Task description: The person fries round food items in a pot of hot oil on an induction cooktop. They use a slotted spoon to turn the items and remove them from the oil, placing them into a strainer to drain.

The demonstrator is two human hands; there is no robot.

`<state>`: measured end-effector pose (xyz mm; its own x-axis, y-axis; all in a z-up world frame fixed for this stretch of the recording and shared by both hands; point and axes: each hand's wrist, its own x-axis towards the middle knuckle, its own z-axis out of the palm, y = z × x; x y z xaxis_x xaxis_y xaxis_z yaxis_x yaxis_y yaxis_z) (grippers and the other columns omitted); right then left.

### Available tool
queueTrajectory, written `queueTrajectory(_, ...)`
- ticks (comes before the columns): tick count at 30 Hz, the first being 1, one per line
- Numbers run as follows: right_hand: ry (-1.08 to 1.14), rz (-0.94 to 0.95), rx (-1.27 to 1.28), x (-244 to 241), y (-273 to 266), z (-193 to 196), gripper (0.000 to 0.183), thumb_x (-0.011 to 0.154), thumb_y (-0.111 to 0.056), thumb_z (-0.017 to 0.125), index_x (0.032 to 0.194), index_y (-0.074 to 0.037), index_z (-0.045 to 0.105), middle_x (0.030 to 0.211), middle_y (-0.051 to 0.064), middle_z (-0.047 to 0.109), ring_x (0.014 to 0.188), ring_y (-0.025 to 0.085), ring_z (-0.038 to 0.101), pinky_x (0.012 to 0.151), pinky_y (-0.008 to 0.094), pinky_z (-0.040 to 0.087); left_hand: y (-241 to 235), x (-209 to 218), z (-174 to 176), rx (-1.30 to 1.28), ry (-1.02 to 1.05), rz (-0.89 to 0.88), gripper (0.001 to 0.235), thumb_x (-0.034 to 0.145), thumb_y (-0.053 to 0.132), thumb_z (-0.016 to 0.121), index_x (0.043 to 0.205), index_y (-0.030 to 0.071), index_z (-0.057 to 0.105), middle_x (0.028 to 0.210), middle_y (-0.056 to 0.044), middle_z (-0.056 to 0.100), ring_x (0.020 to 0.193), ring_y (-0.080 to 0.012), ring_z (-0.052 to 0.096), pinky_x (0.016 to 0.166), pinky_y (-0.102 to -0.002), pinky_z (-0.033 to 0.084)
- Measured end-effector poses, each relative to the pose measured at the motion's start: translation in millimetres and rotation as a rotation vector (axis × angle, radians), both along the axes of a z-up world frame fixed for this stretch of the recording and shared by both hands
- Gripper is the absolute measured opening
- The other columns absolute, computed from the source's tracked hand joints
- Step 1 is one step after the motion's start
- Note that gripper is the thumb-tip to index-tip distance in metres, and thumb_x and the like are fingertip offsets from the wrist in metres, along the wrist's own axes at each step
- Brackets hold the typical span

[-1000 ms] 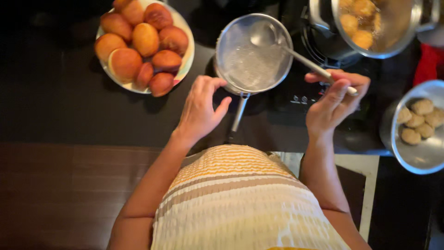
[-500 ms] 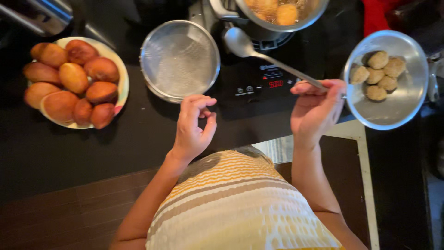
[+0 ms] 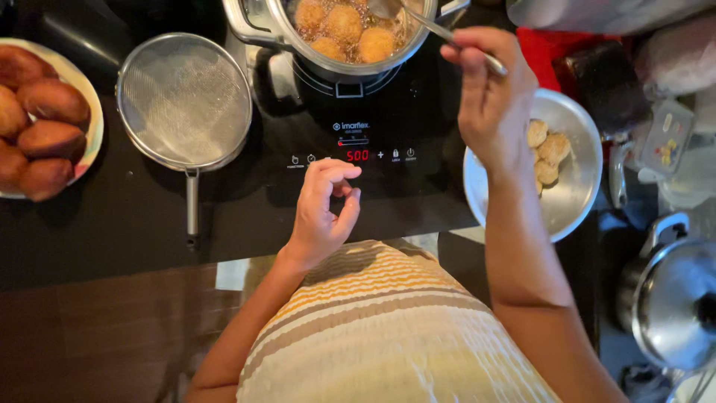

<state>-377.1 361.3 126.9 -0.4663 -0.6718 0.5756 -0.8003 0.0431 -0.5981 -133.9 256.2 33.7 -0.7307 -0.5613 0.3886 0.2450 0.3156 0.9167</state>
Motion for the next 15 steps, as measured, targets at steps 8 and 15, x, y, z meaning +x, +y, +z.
queueTrajectory(8,0.173,0.186,0.180,-60,-39,4,0.019,0.123,-0.016,0.053,0.124,0.000,0.063,0.112,0.015,0.067,0.103,0.028,0.070,0.094,0.036,0.057,-9,-15,6,-0.036,-0.004,0.061,0.038,0.091,-0.010,0.069,0.123,0.007,0.058,0.122,-0.009,0.058,0.085,-0.0115,0.060,0.080,-0.025,0.052)
queueTrajectory(15,0.196,0.201,0.270,-76,-62,-12,0.015,0.117,-0.015,0.061,0.125,-0.003,0.066,0.106,0.014,0.068,0.097,0.034,0.062,0.088,0.041,0.051,-35,-37,7,-0.027,-0.012,0.039,0.036,0.090,-0.011,0.067,0.122,0.006,0.059,0.120,-0.010,0.058,0.087,-0.0137,0.060,0.081,-0.025,0.053)
